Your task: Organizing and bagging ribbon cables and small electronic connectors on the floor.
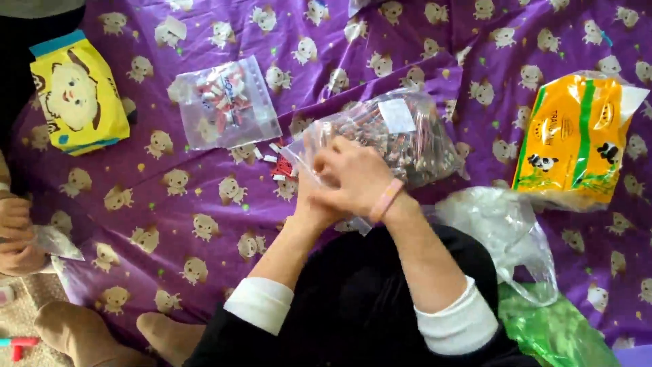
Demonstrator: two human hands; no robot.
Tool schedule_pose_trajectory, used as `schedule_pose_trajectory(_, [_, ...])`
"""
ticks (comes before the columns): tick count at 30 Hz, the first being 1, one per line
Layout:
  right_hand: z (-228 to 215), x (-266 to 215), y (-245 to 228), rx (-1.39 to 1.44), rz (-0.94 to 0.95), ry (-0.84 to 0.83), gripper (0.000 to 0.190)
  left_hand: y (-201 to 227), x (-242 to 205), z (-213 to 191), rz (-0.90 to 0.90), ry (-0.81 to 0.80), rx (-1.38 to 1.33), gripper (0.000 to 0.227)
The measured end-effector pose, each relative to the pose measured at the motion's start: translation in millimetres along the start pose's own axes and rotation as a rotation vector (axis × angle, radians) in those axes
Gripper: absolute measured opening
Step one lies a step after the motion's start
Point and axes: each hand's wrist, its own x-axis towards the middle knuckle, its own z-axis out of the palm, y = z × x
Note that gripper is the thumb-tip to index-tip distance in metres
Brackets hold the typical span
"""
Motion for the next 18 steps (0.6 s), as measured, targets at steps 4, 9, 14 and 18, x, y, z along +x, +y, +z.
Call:
schedule_pose_trajectory(4, [-0.1, -1.0, 12.4, 0.028, 0.122, -0.013, 0.016, 38.2, 15.6, -41.5, -0.025, -0.526, 1.033, 0.091])
schedule_pose_trajectory(9, [-19.3, -1.2, -4.6, 0.118, 0.130, 0.030, 0.048, 32.1, 17.8, -41.0, -0.075, -0.473, 0.871, 0.084])
schedule_pose_trajectory(14, [-23.4, -8.6, -13.4, 0.080, 0.122, -0.156, 0.044, 22.0, 20.0, -36.9, -0.119, -0.434, 0.698, 0.077])
schedule_pose_trajectory(18, [-9.1, -7.1, -10.2, 0.049, 0.152, -0.045, 0.020, 8.6, 18.0, -34.1, -0.165, -0.402, 0.561, 0.071])
